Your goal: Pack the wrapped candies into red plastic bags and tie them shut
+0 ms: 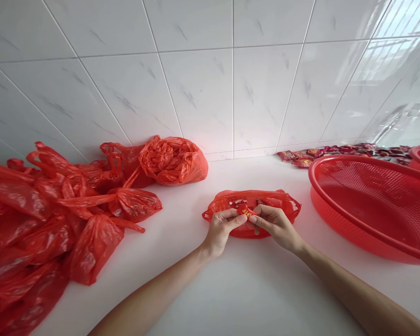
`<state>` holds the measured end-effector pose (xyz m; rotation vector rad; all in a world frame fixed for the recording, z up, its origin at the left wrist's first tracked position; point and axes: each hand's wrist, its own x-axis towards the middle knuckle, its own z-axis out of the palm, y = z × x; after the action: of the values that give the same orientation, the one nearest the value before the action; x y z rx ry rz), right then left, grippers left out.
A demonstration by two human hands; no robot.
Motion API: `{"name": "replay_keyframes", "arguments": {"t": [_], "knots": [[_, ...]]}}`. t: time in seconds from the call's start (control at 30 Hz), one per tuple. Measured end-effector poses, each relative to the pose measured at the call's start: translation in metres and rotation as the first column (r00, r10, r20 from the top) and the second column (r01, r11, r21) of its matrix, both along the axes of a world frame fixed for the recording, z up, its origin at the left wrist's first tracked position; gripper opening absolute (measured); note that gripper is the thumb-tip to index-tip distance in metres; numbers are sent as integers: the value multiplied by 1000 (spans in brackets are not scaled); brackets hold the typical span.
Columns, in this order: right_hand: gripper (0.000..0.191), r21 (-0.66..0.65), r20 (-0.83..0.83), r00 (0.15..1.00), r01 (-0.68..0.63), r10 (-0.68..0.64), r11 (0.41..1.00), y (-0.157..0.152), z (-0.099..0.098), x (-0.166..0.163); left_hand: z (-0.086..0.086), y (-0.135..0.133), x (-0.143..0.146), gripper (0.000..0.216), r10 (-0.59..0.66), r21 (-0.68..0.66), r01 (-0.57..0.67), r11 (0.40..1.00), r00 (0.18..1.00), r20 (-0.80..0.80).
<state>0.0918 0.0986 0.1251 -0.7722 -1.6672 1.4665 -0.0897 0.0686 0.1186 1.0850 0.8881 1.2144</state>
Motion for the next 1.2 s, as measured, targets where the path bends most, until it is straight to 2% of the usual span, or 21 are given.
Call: {"name": "replay_keyframes", "arguments": {"t": [0.1,0.27,0.43,0.67,0.9,1.0,1.1,1.2], "knots": [[39,11,27,999,-33,32,999,2,1,2,1,0,0,20,-40,-6,40,999,999,17],[42,30,137,989,-61,56,998,4,4,6,-2,3,-1,23,51,9,-51,999,997,-62],[42,94,158,987,-35,20,995,2,4,6,-1,3,-1,25,124,46,-119,992,984,-126],[44,183,140,990,6,-32,983,-4,6,2,3,0,1,26,133,41,-130,991,988,-84],[42,164,116,992,31,-51,986,-2,5,1,3,1,0,26,96,10,-96,995,995,-20],[40,121,76,996,38,-48,992,0,3,2,-1,3,0,23,120,-26,-120,992,993,-5],[39,83,53,998,38,-42,996,2,4,3,-5,4,-1,27,129,-23,-130,991,990,-50],[39,72,43,994,93,-96,993,4,5,5,-7,6,-5,30,159,90,-142,986,963,-219]]}}
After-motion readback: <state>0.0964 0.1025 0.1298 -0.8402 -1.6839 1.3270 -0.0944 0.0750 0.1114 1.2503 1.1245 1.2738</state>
